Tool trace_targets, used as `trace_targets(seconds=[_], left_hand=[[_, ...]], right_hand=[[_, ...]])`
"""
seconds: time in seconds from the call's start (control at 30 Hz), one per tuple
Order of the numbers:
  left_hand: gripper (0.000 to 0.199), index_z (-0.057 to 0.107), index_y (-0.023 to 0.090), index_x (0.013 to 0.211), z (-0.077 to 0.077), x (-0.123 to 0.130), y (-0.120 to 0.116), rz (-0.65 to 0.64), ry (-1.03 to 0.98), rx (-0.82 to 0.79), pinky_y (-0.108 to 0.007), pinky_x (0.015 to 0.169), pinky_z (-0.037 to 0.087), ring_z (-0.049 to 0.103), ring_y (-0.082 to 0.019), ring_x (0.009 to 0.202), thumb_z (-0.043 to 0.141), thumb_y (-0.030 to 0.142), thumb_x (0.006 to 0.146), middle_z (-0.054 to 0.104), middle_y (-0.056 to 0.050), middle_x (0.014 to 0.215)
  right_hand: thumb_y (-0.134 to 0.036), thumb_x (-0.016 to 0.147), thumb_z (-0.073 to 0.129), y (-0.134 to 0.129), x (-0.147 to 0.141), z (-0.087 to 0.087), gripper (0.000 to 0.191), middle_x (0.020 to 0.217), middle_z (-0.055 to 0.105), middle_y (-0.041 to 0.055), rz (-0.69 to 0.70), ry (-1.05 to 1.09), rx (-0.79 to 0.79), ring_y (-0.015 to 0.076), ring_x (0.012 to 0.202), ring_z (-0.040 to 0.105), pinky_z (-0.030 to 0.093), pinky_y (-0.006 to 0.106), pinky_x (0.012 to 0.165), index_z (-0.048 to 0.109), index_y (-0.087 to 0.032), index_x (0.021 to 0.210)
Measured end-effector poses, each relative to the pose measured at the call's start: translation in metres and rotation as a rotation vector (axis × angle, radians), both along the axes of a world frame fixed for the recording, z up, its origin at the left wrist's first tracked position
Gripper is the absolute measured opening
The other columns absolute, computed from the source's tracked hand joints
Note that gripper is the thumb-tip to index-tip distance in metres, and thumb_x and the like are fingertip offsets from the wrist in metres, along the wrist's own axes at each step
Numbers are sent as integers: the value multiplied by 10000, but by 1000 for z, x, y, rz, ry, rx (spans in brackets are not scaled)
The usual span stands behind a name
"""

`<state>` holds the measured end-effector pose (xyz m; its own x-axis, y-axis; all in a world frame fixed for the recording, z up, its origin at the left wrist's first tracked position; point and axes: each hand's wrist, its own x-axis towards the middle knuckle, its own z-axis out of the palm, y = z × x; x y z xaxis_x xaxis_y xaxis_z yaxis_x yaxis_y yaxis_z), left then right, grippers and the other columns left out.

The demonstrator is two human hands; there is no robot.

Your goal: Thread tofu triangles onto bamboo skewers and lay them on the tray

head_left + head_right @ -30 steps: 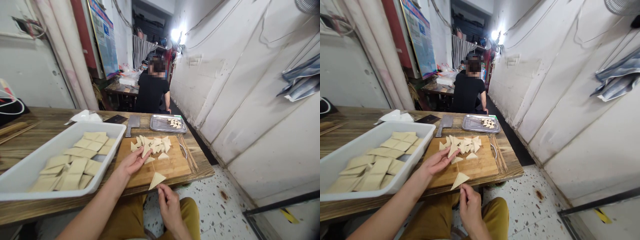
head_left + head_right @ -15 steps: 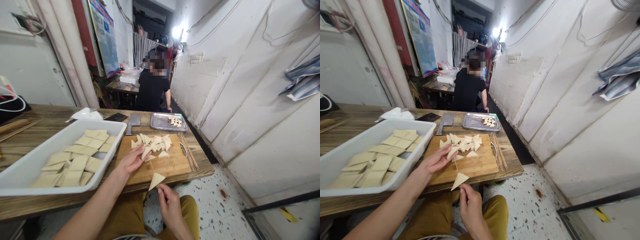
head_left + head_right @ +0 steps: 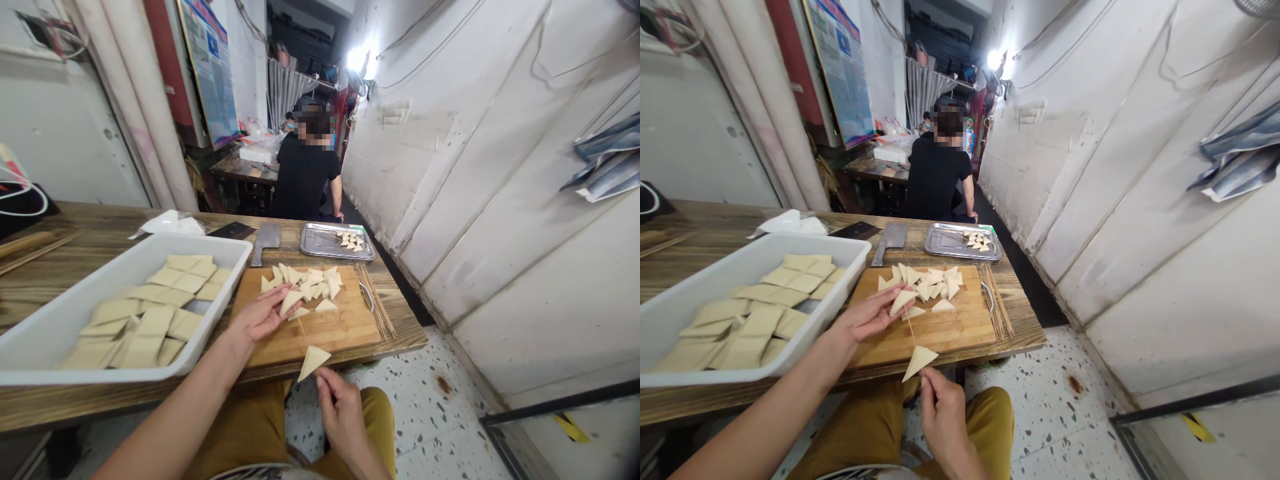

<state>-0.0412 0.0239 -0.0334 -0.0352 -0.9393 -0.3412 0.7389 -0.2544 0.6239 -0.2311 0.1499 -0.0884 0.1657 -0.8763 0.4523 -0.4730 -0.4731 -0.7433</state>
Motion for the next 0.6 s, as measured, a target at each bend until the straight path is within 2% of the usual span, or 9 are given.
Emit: trace_targets(seconds=[0.17, 0.3, 0.47, 0.6], left_hand=[[169, 641, 69, 910, -1, -1, -1, -10, -27, -5, -328, 703, 602, 690, -176, 735, 484, 38, 852, 713, -127, 856], [184, 652, 68, 923, 0, 0, 2, -79, -24, -30, -374, 759, 592, 690, -186, 771, 476, 82, 871, 713, -144, 889], [193, 654, 64, 947, 1, -4, 9, -148, -19, -90, -342, 829, 574, 681, -211, 901, 484, 48, 857, 694, -154, 1020], [189, 644, 58, 951, 4, -8, 12, -144, -25, -93, -373, 830, 574, 679, -246, 921, 491, 26, 845, 690, -171, 1010]], right_hand=[[-240, 928, 418, 0, 0, 1, 306, 734, 685, 42, -9, 7, 3, 147, 683, 653, 505, 188, 665, 702, -165, 1011], [-228, 924, 421, 1, 0, 0, 300, 723, 681, 36, -11, 8, 2, 141, 659, 645, 502, 188, 662, 700, -172, 1021], [-223, 924, 416, 2, 0, 1, 299, 741, 682, 41, -31, 9, -7, 145, 672, 648, 492, 186, 639, 692, -173, 1028], [-239, 926, 412, 3, 1, 1, 298, 659, 645, 29, -43, 14, -6, 149, 651, 637, 491, 186, 618, 698, -167, 973]])
